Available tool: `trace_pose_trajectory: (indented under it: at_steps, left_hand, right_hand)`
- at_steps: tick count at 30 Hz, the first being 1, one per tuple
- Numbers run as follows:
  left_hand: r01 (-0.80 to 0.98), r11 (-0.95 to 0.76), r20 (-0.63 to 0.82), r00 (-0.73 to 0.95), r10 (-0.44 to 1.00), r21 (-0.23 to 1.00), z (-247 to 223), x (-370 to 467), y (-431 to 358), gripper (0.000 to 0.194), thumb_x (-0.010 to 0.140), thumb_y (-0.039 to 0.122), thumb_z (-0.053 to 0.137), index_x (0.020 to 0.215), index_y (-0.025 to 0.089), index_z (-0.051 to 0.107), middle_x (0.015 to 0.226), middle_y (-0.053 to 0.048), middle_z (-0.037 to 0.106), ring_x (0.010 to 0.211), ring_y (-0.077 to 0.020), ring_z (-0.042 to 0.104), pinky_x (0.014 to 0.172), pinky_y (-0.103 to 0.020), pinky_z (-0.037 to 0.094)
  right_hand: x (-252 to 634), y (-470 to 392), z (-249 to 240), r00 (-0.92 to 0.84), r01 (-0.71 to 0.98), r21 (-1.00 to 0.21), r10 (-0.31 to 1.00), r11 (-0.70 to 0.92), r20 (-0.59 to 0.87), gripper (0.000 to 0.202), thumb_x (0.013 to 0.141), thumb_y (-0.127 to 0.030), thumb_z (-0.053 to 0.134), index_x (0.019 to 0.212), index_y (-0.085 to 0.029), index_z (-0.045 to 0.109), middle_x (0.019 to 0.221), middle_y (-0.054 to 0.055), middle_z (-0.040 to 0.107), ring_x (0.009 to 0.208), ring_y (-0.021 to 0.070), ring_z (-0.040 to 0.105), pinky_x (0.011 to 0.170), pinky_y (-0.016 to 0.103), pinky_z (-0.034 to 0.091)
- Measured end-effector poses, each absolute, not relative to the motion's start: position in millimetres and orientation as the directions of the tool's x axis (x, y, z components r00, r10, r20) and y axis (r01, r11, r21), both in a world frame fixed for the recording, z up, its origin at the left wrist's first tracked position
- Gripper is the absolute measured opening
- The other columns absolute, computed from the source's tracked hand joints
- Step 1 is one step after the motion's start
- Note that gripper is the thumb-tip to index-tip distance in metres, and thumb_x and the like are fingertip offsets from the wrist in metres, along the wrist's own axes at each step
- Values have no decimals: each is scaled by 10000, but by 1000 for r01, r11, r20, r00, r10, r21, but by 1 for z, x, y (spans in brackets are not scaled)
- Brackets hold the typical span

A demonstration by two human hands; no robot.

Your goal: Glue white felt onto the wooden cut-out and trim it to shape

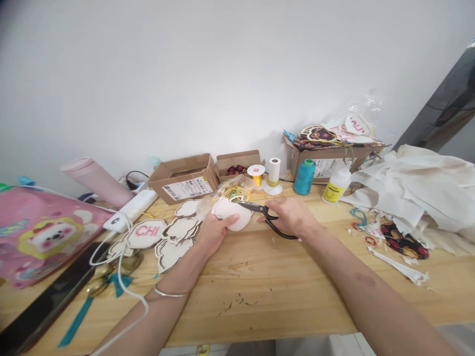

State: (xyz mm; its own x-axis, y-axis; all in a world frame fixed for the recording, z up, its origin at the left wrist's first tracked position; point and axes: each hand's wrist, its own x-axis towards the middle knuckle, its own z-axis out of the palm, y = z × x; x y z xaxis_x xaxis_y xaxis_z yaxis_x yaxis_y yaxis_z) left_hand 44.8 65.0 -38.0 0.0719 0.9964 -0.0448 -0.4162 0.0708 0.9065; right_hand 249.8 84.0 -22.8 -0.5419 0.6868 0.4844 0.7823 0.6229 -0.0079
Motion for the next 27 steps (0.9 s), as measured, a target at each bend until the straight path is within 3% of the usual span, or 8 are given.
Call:
trace_pose_trajectory:
  at_steps: [5,11,14,18,22,27]
  left_hand:
    - [-381,89,-59,89,994,920,-40,42,67,457,494,173,783,925,154,632,896,-57,691,823,-202,624,766,-338,495]
    - [-356,111,-85,89,992,928,-36,42,67,474,484,189,785,931,152,634,887,-63,692,827,-219,626,773,-359,492]
    - [-369,107,-78,92,993,923,-33,42,66,489,484,206,786,943,143,631,890,-70,691,842,-223,625,801,-365,481]
    - [-388,81,-60,67,996,918,-35,43,66,507,505,195,778,985,157,619,936,-63,687,864,-213,623,817,-358,475]
    - [-390,73,-47,76,996,918,-37,43,67,485,530,186,767,991,152,618,986,-77,677,897,-219,618,836,-359,467]
    - [-375,70,-41,85,996,924,-37,42,67,461,545,190,761,982,150,622,1003,-83,673,925,-231,611,840,-363,468]
  right_hand:
    - [257,87,-20,-525,801,-71,755,594,394,371,777,-523,480,664,-195,611,589,32,618,534,141,531,461,242,262]
    - [263,94,-20,-312,702,-552,891,449,329,432,712,-578,502,713,-163,626,557,-6,529,491,110,453,440,219,306]
    - [257,92,-22,-339,628,-657,907,417,252,471,707,-595,480,751,-153,636,554,-7,517,477,107,429,426,221,298]
    - [248,86,-24,-433,654,-565,861,503,265,385,710,-535,531,781,-169,627,571,-12,525,506,113,444,463,224,312]
    - [243,81,-24,-441,731,-407,834,548,330,340,713,-505,555,717,-169,608,558,-4,514,517,118,448,484,224,302]
    - [243,79,-23,-431,775,-293,808,559,401,351,744,-507,521,739,-170,621,597,28,560,509,122,455,482,229,286]
